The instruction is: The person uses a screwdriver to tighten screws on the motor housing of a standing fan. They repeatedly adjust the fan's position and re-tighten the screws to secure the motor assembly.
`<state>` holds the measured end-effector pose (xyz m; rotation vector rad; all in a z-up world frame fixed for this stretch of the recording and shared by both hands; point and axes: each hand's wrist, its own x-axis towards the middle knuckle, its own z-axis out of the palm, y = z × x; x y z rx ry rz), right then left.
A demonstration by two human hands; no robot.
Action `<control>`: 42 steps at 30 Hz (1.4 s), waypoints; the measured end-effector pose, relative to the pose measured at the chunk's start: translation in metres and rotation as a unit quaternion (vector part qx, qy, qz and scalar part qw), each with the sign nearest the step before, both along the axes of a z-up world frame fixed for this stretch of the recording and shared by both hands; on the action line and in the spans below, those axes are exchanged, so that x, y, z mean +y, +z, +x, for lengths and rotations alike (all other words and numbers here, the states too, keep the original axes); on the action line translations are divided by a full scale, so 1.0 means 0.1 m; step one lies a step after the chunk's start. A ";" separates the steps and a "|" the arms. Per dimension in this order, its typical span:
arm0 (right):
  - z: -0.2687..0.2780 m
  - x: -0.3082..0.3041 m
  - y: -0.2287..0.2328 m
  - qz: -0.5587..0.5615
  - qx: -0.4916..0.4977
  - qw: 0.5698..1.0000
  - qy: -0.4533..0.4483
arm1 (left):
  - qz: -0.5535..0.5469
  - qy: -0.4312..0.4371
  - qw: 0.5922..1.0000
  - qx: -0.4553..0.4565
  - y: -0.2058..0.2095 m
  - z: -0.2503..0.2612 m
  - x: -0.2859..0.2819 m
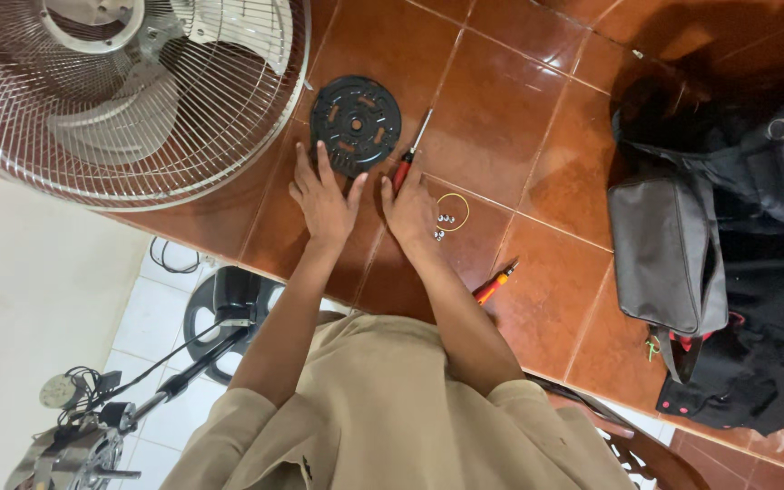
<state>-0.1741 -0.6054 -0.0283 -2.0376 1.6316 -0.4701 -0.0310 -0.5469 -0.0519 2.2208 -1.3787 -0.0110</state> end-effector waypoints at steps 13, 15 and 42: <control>0.04 0.53 0.10 0.032 -0.024 0.999 -0.004 | -0.028 -0.115 0.992 0.050 0.08 -0.19 1.00; -0.01 0.63 0.02 0.013 -0.033 0.999 0.001 | -0.027 -0.124 0.991 0.046 0.08 -0.20 1.15; 1.38 4.07 -0.72 0.267 -0.548 0.783 0.122 | -0.240 0.259 0.877 0.325 0.01 0.29 5.14</control>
